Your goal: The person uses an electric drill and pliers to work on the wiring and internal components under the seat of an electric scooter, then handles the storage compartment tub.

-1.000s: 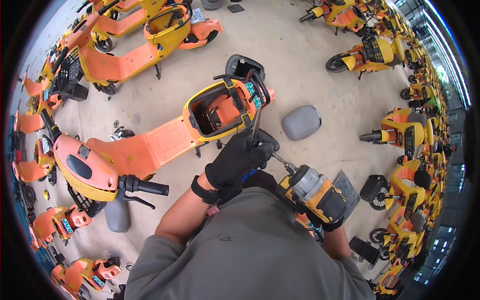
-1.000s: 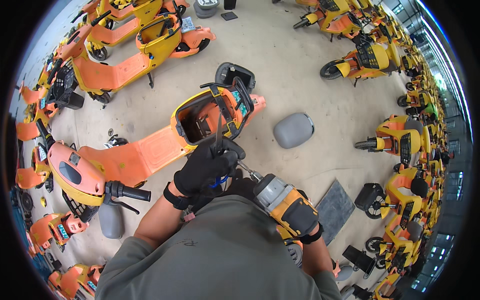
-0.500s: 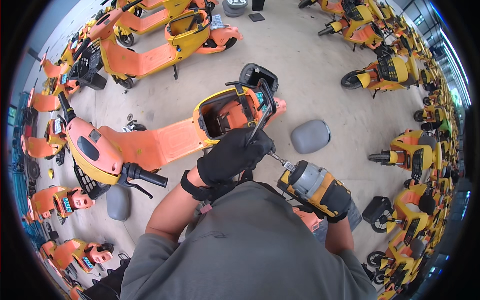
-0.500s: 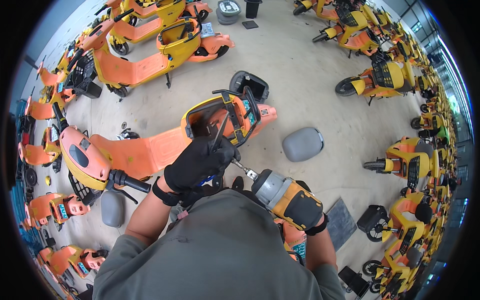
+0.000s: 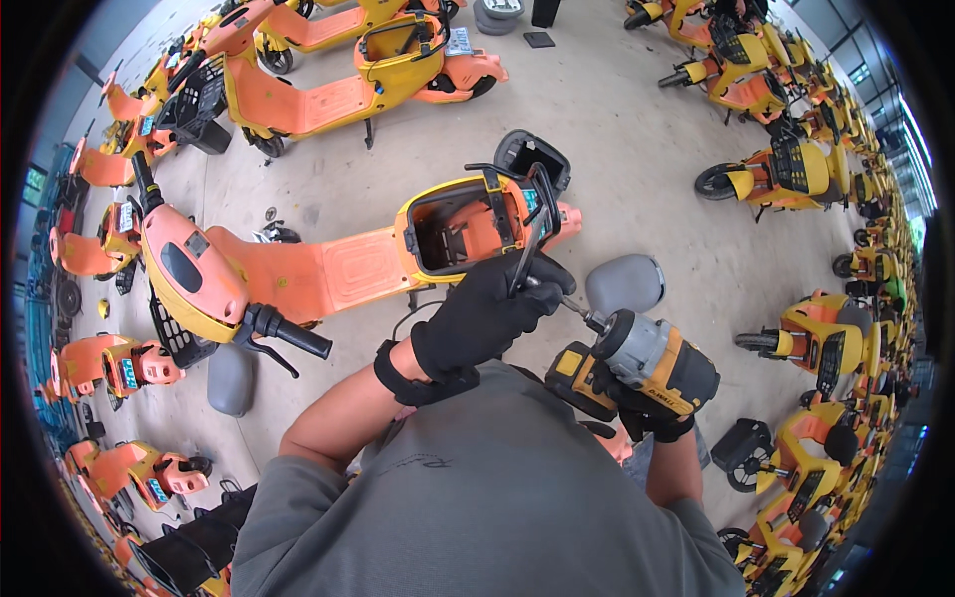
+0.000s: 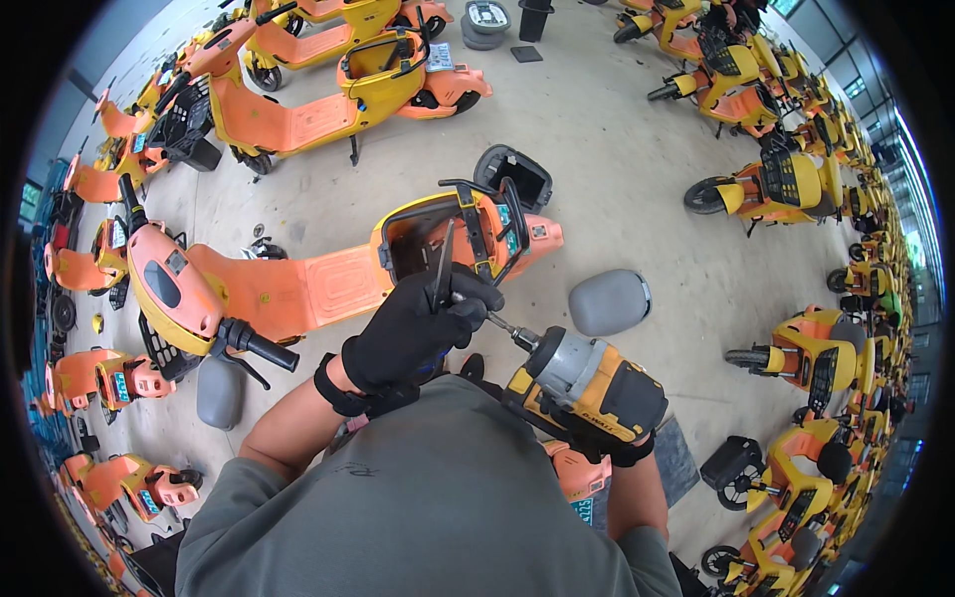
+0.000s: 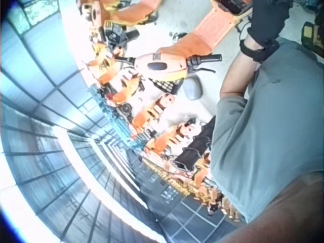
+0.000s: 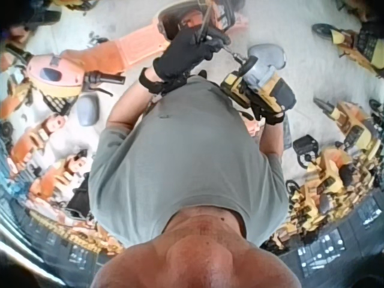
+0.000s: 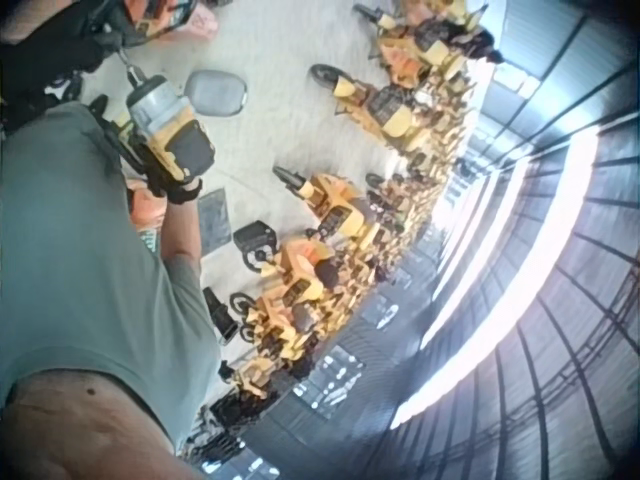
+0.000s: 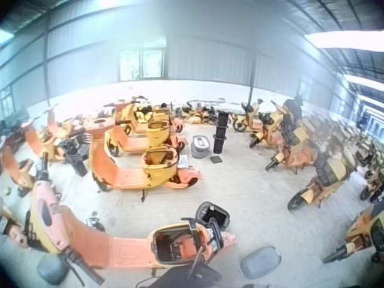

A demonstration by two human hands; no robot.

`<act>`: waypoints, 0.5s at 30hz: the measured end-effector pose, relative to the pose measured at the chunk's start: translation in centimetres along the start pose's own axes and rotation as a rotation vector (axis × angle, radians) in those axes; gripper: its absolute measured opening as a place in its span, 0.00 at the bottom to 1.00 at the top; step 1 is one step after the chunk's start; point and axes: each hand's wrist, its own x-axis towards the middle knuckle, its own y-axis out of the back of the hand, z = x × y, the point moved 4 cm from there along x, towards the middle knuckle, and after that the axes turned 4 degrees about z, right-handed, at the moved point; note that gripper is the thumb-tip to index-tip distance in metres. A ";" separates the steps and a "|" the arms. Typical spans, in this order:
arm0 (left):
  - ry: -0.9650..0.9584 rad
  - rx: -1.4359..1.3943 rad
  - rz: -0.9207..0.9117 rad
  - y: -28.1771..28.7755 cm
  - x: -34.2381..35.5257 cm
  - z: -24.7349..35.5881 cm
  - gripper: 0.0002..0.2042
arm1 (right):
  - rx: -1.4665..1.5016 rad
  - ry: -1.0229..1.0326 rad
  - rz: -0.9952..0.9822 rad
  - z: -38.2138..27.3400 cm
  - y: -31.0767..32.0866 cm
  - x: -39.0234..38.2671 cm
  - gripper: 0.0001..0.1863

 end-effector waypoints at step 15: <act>0.137 0.013 -0.074 -1.5 -0.9 -0.7 0.06 | -0.177 0.415 -0.031 -1.6 1.0 1.0 0.25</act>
